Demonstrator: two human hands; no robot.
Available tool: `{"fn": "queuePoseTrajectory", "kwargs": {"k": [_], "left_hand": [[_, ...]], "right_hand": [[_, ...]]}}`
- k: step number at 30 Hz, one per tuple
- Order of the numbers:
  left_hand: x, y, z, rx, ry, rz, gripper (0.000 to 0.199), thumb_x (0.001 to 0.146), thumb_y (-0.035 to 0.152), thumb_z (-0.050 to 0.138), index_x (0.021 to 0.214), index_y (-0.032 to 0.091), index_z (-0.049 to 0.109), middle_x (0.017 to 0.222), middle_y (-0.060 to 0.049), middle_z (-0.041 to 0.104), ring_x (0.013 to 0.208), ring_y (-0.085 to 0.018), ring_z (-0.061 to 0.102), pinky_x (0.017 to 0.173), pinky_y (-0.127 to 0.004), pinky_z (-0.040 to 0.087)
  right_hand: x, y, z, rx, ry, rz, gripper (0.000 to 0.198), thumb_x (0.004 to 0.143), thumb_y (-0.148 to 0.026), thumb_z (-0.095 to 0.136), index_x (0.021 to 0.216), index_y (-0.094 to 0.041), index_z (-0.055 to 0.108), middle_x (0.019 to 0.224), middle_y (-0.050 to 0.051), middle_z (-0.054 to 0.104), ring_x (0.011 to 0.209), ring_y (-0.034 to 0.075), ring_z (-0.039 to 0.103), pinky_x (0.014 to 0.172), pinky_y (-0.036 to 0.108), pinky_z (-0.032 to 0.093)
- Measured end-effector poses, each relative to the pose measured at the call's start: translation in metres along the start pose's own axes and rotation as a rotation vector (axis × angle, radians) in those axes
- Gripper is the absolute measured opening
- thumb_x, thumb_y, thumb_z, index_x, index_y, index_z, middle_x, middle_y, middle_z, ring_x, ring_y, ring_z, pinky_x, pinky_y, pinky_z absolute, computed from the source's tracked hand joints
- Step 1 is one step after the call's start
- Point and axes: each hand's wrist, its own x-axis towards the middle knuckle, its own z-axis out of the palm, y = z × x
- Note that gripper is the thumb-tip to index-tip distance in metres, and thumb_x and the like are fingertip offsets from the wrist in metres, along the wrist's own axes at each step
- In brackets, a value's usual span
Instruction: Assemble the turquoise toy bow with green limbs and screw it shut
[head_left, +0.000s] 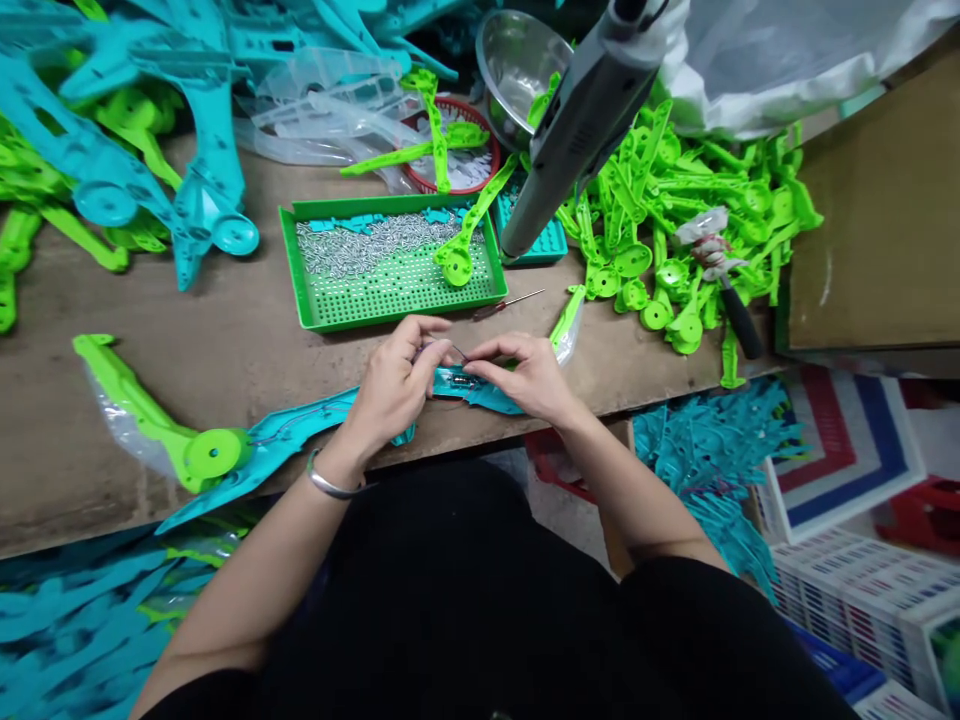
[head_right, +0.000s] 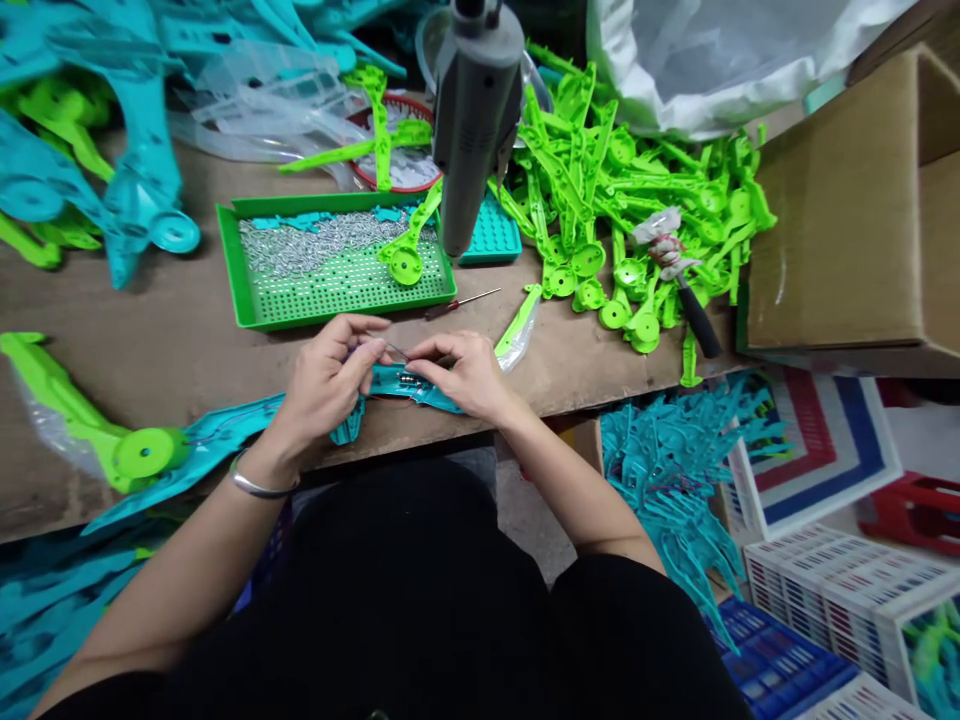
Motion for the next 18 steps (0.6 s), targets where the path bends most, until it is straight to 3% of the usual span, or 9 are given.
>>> {"fn": "queuePoseTrajectory", "kwargs": {"k": [2,6,13,16,18], "left_hand": [[0.0,-0.001,0.0,0.027,0.011,0.077,0.028,0.098,0.033,0.054,0.122,0.021,0.062,0.087,0.0,0.071,0.072,-0.012,0.064,0.069,-0.026,0.048],[0.0,-0.003,0.0,0.176,0.025,0.252,0.013,0.091,0.03,0.066,0.093,0.021,0.074,0.079,-0.001,0.066,0.075,-0.014,0.059,0.069,-0.026,0.045],[0.001,-0.006,0.003,0.245,-0.058,0.286,0.013,0.09,0.029,0.067,0.086,0.02,0.075,0.07,0.001,0.06,0.067,-0.012,0.055,0.063,-0.026,0.039],[0.002,-0.005,0.005,0.285,-0.121,0.297,0.012,0.09,0.028,0.068,0.086,0.02,0.075,0.067,0.002,0.054,0.062,-0.011,0.052,0.059,-0.026,0.036],[0.003,-0.005,0.007,0.322,-0.146,0.303,0.012,0.09,0.028,0.067,0.088,0.02,0.075,0.068,0.002,0.054,0.061,-0.011,0.051,0.058,-0.026,0.035]], "right_hand": [[0.0,0.001,0.001,0.004,0.006,-0.008,0.008,0.083,-0.029,0.075,0.084,-0.022,0.078,0.081,0.0,0.079,0.072,0.016,0.07,0.074,0.031,0.052],[-0.001,0.002,0.0,-0.073,0.035,-0.058,0.01,0.085,-0.031,0.074,0.082,-0.022,0.076,0.078,0.0,0.078,0.07,0.015,0.068,0.078,0.033,0.05],[-0.017,-0.009,-0.007,-0.176,0.019,0.002,0.005,0.083,-0.027,0.075,0.085,-0.023,0.075,0.08,-0.001,0.078,0.071,0.015,0.07,0.099,0.043,0.046],[-0.024,-0.01,-0.006,-0.127,0.022,0.048,0.007,0.084,-0.027,0.069,0.084,-0.021,0.073,0.078,0.001,0.076,0.069,0.015,0.068,0.078,0.033,0.052],[-0.027,-0.007,-0.004,-0.142,0.053,0.028,0.009,0.085,-0.025,0.065,0.083,-0.02,0.071,0.075,0.002,0.074,0.066,0.014,0.066,0.066,0.029,0.05]]}}
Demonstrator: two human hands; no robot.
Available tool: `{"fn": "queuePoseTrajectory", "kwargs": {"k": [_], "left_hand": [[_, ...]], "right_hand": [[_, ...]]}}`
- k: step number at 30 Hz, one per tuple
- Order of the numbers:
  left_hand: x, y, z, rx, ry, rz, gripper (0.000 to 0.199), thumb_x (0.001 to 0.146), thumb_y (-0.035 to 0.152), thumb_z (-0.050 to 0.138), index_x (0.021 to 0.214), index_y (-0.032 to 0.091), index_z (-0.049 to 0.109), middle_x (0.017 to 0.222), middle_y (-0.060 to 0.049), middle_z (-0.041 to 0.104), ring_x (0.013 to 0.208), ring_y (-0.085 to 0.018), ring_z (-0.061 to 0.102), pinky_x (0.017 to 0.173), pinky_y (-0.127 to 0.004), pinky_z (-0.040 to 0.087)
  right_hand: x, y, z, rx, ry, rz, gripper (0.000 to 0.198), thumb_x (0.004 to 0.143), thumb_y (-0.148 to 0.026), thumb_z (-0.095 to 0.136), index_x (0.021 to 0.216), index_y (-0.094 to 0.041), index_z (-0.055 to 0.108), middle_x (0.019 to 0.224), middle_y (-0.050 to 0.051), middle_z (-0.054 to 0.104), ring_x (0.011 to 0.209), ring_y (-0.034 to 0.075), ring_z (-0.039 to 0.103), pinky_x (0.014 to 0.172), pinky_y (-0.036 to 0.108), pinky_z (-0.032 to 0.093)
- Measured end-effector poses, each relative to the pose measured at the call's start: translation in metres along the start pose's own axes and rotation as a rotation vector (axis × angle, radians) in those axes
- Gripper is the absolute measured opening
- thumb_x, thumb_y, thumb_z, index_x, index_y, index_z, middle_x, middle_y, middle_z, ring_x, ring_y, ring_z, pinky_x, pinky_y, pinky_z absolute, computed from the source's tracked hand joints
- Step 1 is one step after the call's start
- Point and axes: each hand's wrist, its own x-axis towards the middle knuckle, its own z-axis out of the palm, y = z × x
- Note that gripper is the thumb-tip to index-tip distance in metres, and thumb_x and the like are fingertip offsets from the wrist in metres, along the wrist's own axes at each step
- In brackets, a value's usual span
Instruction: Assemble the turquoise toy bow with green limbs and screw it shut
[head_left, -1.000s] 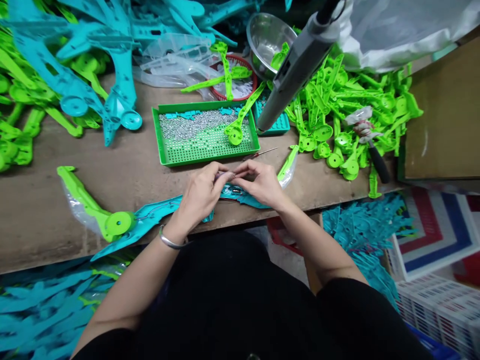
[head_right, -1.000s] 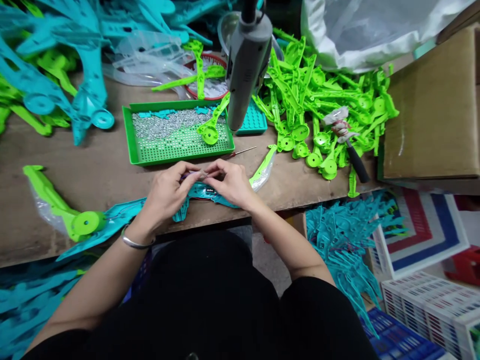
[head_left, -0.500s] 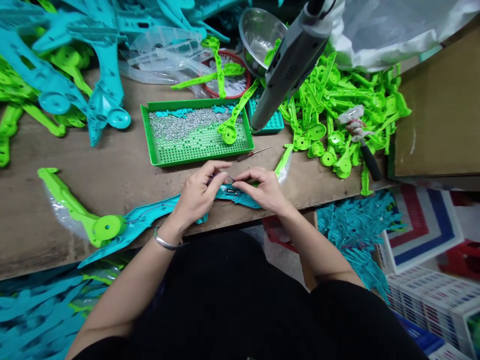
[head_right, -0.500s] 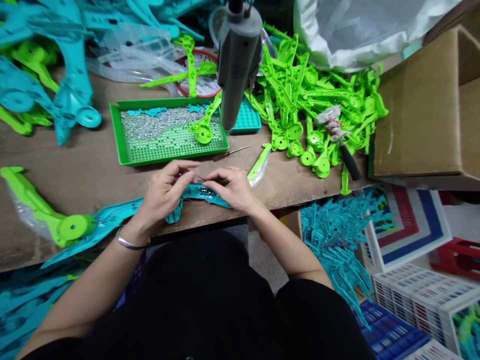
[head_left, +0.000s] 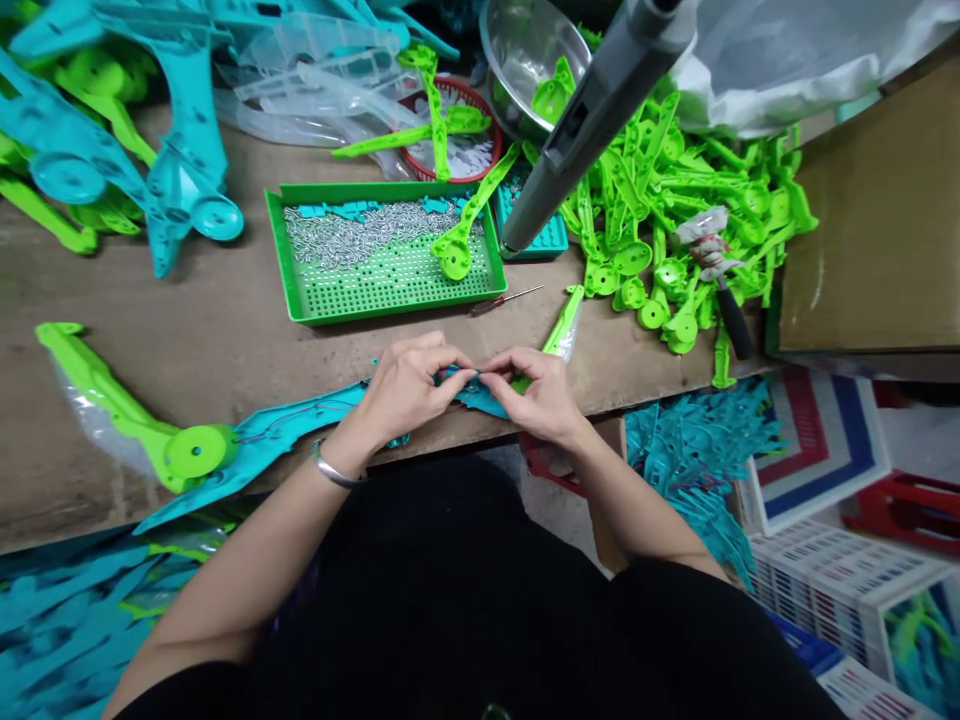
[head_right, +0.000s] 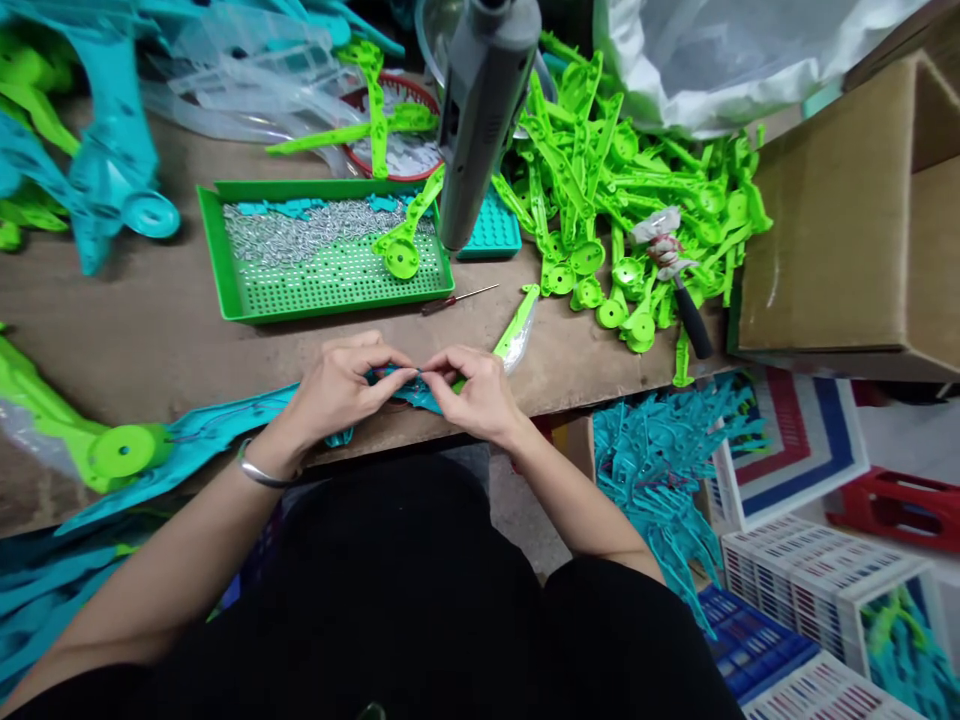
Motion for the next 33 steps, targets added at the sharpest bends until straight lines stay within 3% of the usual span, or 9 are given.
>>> {"fn": "queuePoseTrajectory", "kwargs": {"k": [5,11,17,25,33], "left_hand": [[0.003,-0.005,0.003,0.009,-0.044,0.015,0.013,0.091,0.03,0.065,0.09,0.02,0.075,0.071,0.001,0.058,0.065,-0.012,0.054,0.06,-0.027,0.036],[0.003,-0.005,0.004,-0.001,-0.07,-0.011,0.015,0.092,0.029,0.061,0.092,0.021,0.074,0.079,-0.001,0.065,0.072,-0.014,0.059,0.066,-0.028,0.039],[0.004,-0.004,0.004,-0.027,-0.065,0.005,0.013,0.091,0.028,0.064,0.092,0.02,0.073,0.078,-0.001,0.065,0.07,-0.013,0.058,0.065,-0.026,0.04],[0.002,-0.005,0.006,-0.016,-0.091,0.018,0.017,0.092,0.032,0.064,0.092,0.023,0.077,0.07,0.001,0.06,0.063,-0.011,0.054,0.06,-0.026,0.035],[0.004,0.001,0.007,0.091,-0.151,-0.057,0.016,0.091,0.033,0.064,0.09,0.023,0.077,0.075,-0.001,0.064,0.067,-0.014,0.055,0.061,-0.028,0.033]], "right_hand": [[-0.003,0.004,0.002,-0.142,0.035,-0.141,0.011,0.086,-0.02,0.06,0.081,-0.019,0.069,0.071,0.003,0.071,0.067,0.016,0.063,0.073,0.035,0.046],[-0.008,0.005,-0.001,-0.284,0.039,-0.142,0.01,0.087,-0.025,0.063,0.081,-0.022,0.072,0.074,0.003,0.073,0.076,0.021,0.059,0.081,0.042,0.037],[-0.012,0.006,0.0,-0.248,0.059,-0.121,0.009,0.086,-0.024,0.065,0.082,-0.023,0.074,0.073,0.002,0.073,0.073,0.019,0.059,0.081,0.042,0.039],[-0.011,0.013,-0.004,0.0,0.055,-0.104,0.009,0.085,-0.025,0.067,0.08,-0.024,0.074,0.07,0.0,0.072,0.067,0.016,0.059,0.071,0.036,0.047],[-0.01,0.013,-0.009,-0.053,-0.044,-0.127,0.01,0.08,-0.018,0.065,0.079,-0.022,0.075,0.07,0.002,0.073,0.067,0.016,0.06,0.074,0.035,0.048]]}}
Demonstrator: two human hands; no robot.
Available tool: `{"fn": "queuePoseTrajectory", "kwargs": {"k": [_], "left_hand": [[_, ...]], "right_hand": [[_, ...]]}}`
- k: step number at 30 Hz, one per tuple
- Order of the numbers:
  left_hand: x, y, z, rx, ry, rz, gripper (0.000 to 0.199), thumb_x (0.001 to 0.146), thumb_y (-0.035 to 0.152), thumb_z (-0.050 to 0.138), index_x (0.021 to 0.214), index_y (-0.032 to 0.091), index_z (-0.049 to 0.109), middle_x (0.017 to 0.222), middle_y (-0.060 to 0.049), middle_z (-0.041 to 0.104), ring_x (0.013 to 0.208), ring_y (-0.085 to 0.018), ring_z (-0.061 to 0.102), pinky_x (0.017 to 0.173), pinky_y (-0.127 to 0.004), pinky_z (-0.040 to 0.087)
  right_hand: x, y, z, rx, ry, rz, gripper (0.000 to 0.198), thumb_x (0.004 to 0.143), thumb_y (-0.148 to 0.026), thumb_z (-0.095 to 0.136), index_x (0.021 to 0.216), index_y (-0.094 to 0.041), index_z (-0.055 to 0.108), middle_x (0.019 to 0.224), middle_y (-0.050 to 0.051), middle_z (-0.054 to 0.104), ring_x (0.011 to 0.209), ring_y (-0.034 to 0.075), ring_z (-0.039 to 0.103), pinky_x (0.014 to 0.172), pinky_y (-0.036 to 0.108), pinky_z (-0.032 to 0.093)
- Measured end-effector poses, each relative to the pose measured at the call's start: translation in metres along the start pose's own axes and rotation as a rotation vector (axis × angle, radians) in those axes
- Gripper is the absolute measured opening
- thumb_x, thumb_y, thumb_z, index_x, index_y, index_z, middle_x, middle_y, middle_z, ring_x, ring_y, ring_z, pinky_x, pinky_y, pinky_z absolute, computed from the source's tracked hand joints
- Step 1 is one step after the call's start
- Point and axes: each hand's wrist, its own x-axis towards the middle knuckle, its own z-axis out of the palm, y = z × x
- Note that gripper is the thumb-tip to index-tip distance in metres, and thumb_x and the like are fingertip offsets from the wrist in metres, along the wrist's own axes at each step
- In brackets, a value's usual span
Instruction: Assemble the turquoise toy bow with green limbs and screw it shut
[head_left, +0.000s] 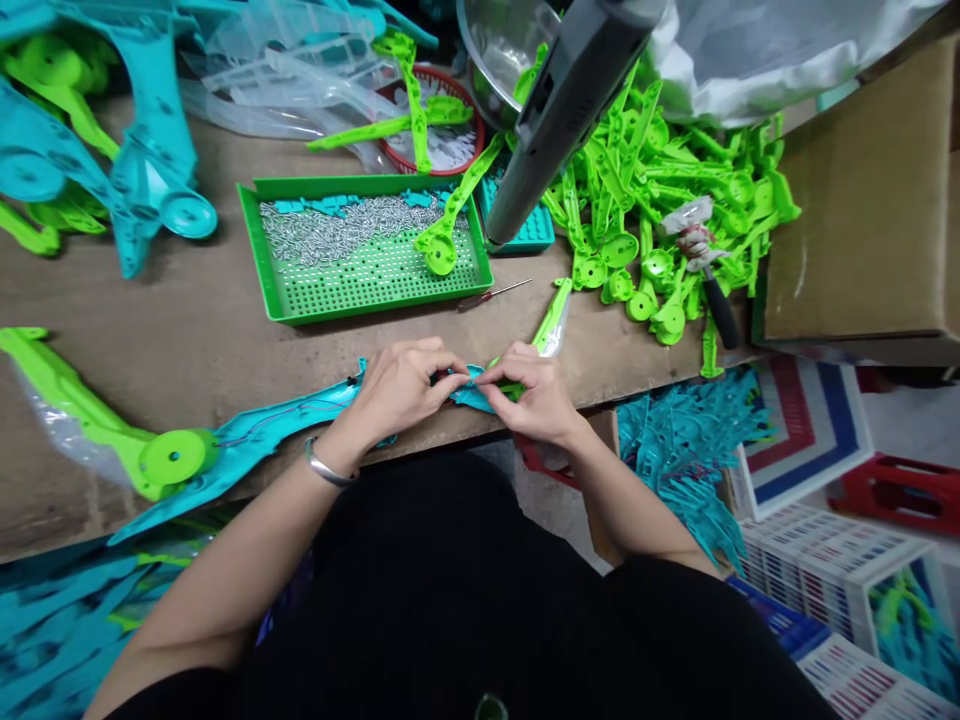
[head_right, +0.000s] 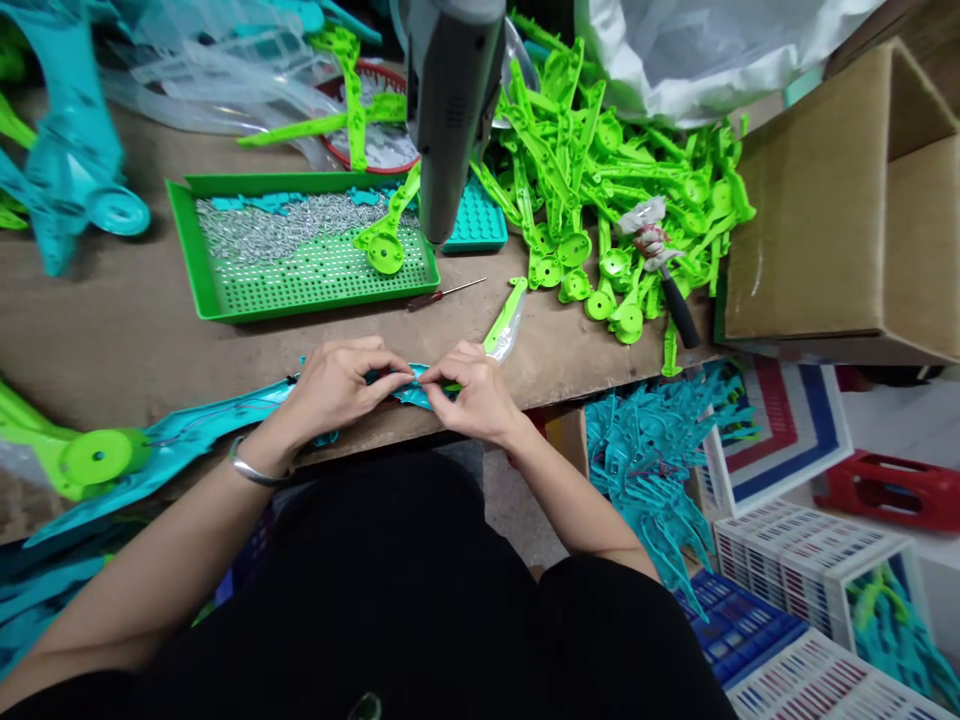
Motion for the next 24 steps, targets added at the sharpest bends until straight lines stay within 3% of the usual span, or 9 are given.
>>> {"fn": "queuePoseTrajectory", "kwargs": {"k": [9,18,24], "left_hand": [[0.004,0.004,-0.004,-0.06,-0.029,-0.035,0.016,0.09,0.034,0.064,0.087,0.025,0.077,0.074,0.0,0.065,0.066,-0.014,0.056,0.06,-0.028,0.032],[0.002,-0.003,-0.007,-0.263,0.023,-0.053,0.016,0.087,0.032,0.065,0.079,0.019,0.07,0.077,-0.001,0.068,0.071,-0.014,0.059,0.067,-0.028,0.042],[0.001,-0.004,-0.006,-0.222,0.032,-0.029,0.015,0.087,0.031,0.064,0.078,0.019,0.069,0.076,0.0,0.066,0.069,-0.013,0.059,0.067,-0.028,0.041]], "right_hand": [[0.003,0.001,-0.005,0.115,-0.011,0.048,0.009,0.079,-0.019,0.066,0.076,-0.022,0.074,0.071,0.001,0.073,0.068,0.015,0.061,0.071,0.033,0.049],[0.0,-0.003,0.004,-0.03,0.068,0.04,0.007,0.086,-0.027,0.068,0.086,-0.023,0.074,0.078,0.002,0.073,0.073,0.017,0.061,0.076,0.036,0.046],[0.001,0.0,0.005,-0.058,0.037,-0.01,0.008,0.089,-0.026,0.066,0.083,-0.023,0.071,0.074,0.001,0.07,0.073,0.016,0.06,0.077,0.036,0.044]]}}
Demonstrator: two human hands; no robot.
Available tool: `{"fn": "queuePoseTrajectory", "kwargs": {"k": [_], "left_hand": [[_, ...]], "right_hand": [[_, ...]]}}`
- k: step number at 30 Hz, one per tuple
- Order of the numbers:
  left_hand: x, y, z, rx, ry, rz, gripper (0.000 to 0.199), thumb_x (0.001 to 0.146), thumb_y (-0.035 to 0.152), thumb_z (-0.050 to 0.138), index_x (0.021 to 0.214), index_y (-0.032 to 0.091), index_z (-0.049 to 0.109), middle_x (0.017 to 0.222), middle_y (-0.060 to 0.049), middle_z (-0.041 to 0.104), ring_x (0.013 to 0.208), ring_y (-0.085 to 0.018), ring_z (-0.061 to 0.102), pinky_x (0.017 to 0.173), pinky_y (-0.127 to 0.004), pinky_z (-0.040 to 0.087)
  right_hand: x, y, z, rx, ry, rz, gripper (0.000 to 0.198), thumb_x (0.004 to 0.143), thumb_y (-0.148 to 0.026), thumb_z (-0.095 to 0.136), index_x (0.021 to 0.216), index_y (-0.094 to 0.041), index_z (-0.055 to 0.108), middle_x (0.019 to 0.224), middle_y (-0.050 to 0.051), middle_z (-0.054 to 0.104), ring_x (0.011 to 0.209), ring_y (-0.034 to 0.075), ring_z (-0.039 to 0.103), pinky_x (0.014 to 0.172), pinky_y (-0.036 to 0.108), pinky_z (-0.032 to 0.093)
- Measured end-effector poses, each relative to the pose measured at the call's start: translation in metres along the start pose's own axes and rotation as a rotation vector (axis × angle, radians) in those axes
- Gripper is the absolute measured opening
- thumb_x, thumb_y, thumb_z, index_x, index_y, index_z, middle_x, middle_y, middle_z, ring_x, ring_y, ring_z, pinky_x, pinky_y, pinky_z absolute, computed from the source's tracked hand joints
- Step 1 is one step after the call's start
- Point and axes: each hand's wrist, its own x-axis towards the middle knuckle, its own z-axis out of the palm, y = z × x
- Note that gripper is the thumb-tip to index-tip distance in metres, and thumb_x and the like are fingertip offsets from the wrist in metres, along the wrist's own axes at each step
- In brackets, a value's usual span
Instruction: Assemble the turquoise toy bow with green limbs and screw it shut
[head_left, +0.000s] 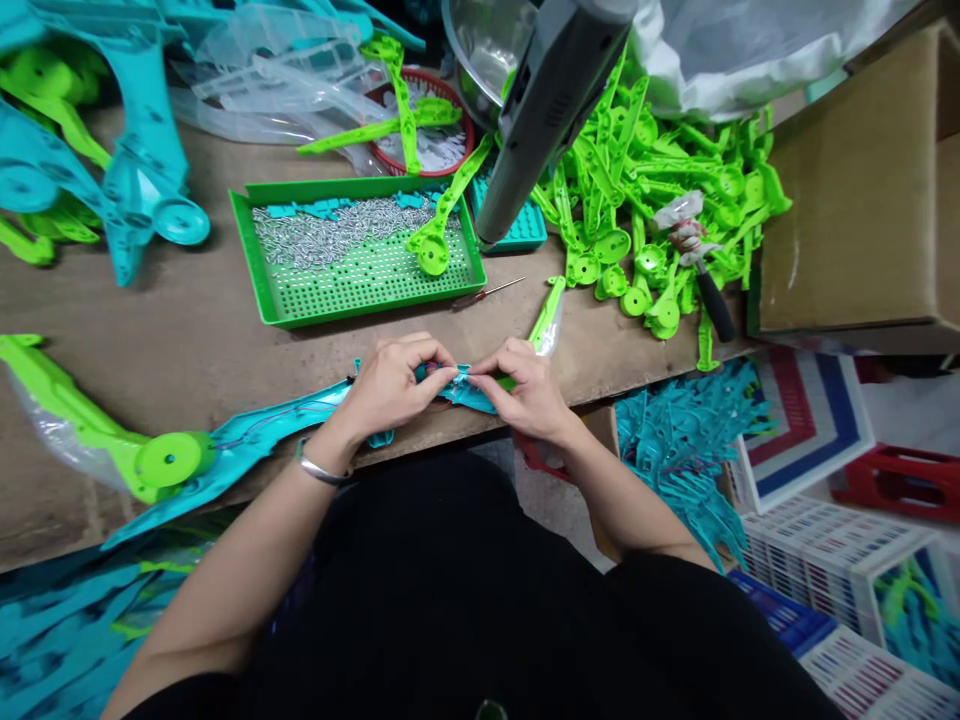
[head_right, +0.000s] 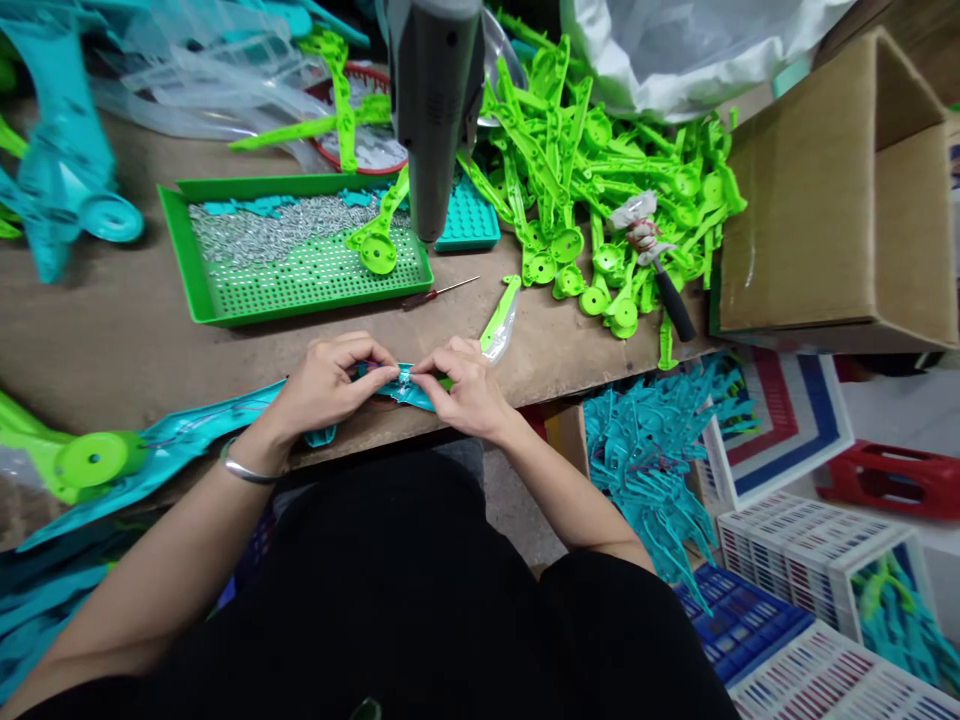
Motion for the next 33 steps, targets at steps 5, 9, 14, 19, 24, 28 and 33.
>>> {"fn": "queuePoseTrajectory", "kwargs": {"k": [5,9,14,19,24,28,33], "left_hand": [[0.0,0.001,0.001,0.022,0.0,0.012,0.015,0.087,0.03,0.064,0.079,0.019,0.069,0.078,-0.001,0.068,0.07,-0.014,0.06,0.067,-0.028,0.041],[-0.002,0.002,0.002,0.043,-0.014,0.015,0.013,0.088,0.029,0.063,0.08,0.02,0.069,0.079,-0.001,0.068,0.072,-0.014,0.06,0.068,-0.028,0.041],[-0.001,0.005,0.004,0.116,-0.006,0.0,0.012,0.085,0.027,0.062,0.078,0.019,0.067,0.076,-0.001,0.065,0.07,-0.015,0.059,0.066,-0.028,0.04],[0.007,0.016,0.004,0.257,-0.085,-0.119,0.014,0.082,0.027,0.057,0.079,0.02,0.069,0.08,-0.002,0.067,0.072,-0.017,0.059,0.067,-0.03,0.039],[0.026,0.032,-0.001,0.461,-0.252,-0.251,0.016,0.076,0.028,0.055,0.076,0.024,0.07,0.082,-0.003,0.071,0.076,-0.021,0.062,0.063,-0.031,0.037],[0.045,0.043,-0.005,0.581,-0.393,-0.36,0.014,0.072,0.032,0.06,0.076,0.026,0.072,0.075,-0.004,0.072,0.075,-0.024,0.066,0.062,-0.031,0.041],[0.066,0.056,-0.008,0.696,-0.534,-0.432,0.017,0.067,0.031,0.066,0.081,0.027,0.075,0.085,-0.006,0.075,0.086,-0.028,0.07,0.067,-0.031,0.048]], "right_hand": [[0.0,-0.001,-0.002,-0.022,-0.026,-0.016,0.009,0.091,-0.025,0.063,0.084,-0.022,0.069,0.074,0.001,0.068,0.075,0.017,0.058,0.078,0.037,0.042],[-0.001,-0.003,-0.003,-0.055,-0.04,-0.007,0.011,0.092,-0.025,0.06,0.085,-0.022,0.067,0.075,0.001,0.069,0.076,0.018,0.057,0.079,0.038,0.041],[-0.006,-0.003,0.004,-0.15,0.003,-0.09,0.011,0.09,-0.02,0.06,0.083,-0.021,0.069,0.095,0.008,0.07,0.09,0.022,0.058,0.085,0.042,0.044],[-0.011,-0.001,0.01,-0.245,0.049,-0.12,0.013,0.088,-0.017,0.058,0.082,-0.018,0.07,0.113,0.013,0.064,0.103,0.026,0.055,0.088,0.045,0.045],[-0.011,-0.002,0.011,-0.34,-0.026,-0.13,0.016,0.09,-0.016,0.055,0.086,-0.018,0.071,0.109,0.012,0.064,0.1,0.026,0.052,0.087,0.045,0.041],[-0.011,-0.003,0.011,-0.356,-0.052,-0.113,0.017,0.091,-0.018,0.053,0.085,-0.018,0.069,0.105,0.011,0.064,0.097,0.025,0.05,0.086,0.044,0.038],[-0.01,-0.004,0.014,-0.363,-0.033,-0.094,0.016,0.091,-0.018,0.053,0.081,-0.018,0.066,0.099,0.01,0.064,0.094,0.024,0.049,0.086,0.042,0.037]]}}
